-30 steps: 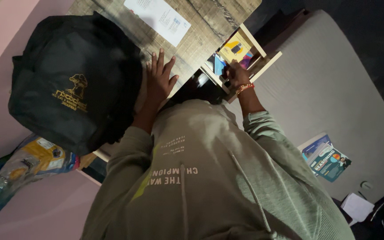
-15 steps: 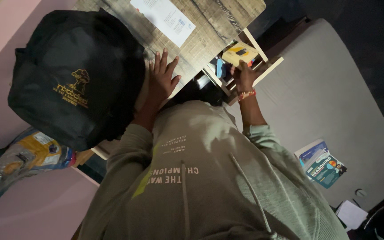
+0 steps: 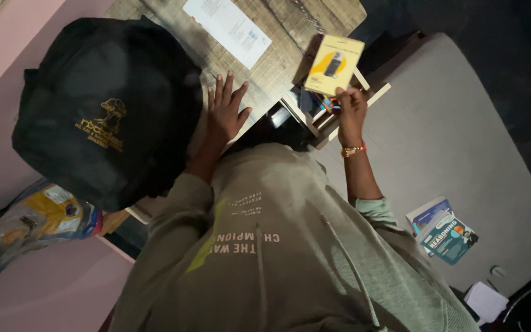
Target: The person opens a drawer and removes various items including papers, pens, and books, placing them on the table. The person then closes the drawer.
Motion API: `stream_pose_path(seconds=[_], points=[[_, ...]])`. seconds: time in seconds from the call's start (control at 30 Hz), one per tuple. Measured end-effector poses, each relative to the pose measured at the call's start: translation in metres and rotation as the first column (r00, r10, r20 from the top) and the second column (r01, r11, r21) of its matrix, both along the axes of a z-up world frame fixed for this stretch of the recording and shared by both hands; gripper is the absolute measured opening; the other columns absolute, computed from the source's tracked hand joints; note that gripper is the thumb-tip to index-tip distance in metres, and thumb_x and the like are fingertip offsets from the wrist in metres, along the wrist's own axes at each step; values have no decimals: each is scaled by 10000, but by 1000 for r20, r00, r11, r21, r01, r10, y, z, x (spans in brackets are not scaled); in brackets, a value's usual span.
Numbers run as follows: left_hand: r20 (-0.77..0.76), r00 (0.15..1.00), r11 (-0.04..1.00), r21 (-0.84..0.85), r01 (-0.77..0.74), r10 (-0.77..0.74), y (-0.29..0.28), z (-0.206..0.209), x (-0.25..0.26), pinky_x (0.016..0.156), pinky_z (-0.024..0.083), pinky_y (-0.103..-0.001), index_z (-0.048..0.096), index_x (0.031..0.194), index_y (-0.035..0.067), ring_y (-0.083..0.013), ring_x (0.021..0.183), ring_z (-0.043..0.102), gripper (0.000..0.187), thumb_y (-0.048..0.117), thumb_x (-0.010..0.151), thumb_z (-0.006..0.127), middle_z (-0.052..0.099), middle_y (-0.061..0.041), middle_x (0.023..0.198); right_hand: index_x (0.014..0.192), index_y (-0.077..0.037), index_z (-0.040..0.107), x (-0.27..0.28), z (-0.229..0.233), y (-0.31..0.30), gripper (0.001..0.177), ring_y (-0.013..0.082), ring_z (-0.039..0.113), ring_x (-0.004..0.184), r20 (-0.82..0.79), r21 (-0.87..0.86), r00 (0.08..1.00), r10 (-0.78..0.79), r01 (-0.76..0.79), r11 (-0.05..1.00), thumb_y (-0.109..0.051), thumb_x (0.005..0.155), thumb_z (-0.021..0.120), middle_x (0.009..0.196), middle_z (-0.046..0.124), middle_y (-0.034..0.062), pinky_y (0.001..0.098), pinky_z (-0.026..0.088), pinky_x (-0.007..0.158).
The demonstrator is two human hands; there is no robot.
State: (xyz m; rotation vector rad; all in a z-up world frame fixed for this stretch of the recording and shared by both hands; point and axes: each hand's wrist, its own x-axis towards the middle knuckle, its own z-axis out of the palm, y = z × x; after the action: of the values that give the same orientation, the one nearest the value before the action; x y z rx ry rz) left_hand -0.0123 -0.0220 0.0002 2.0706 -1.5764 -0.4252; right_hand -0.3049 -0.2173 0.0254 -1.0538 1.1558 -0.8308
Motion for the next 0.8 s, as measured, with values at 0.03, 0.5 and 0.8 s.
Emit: stream_pose_path(seconds=[0.03,0.5,0.8], points=[[-1,1000,1000,-7,-10,10,0,0,0,1234,145,-671,412,1608,162,-455,1582,131,697,439,1013,648,178,-180,1720,955,-105,640,9,5,1,135,80,645,735,-5,19,998,61,-60,998,-212,1019,692,872,710,9,223,510,591],[-167,942,931,-181,-319,290,23,-12,-22,1276,183,-562,193,1604,-54,-462,1567,210,1078,338,868,875,250,-268,1674,1230,22,613,153,-40,12,280,147,697,815,249,194,841,481,-530,826,-182,1039,638,974,728,120,279,604,736],[-196,931,913,-215,-347,307,28,-7,-22,1263,244,-545,225,1594,-56,-481,1545,255,1098,350,830,901,247,-303,1658,1108,36,612,201,-91,11,211,156,676,799,313,266,771,555,-632,728,-168,1056,623,953,707,112,301,619,747]])
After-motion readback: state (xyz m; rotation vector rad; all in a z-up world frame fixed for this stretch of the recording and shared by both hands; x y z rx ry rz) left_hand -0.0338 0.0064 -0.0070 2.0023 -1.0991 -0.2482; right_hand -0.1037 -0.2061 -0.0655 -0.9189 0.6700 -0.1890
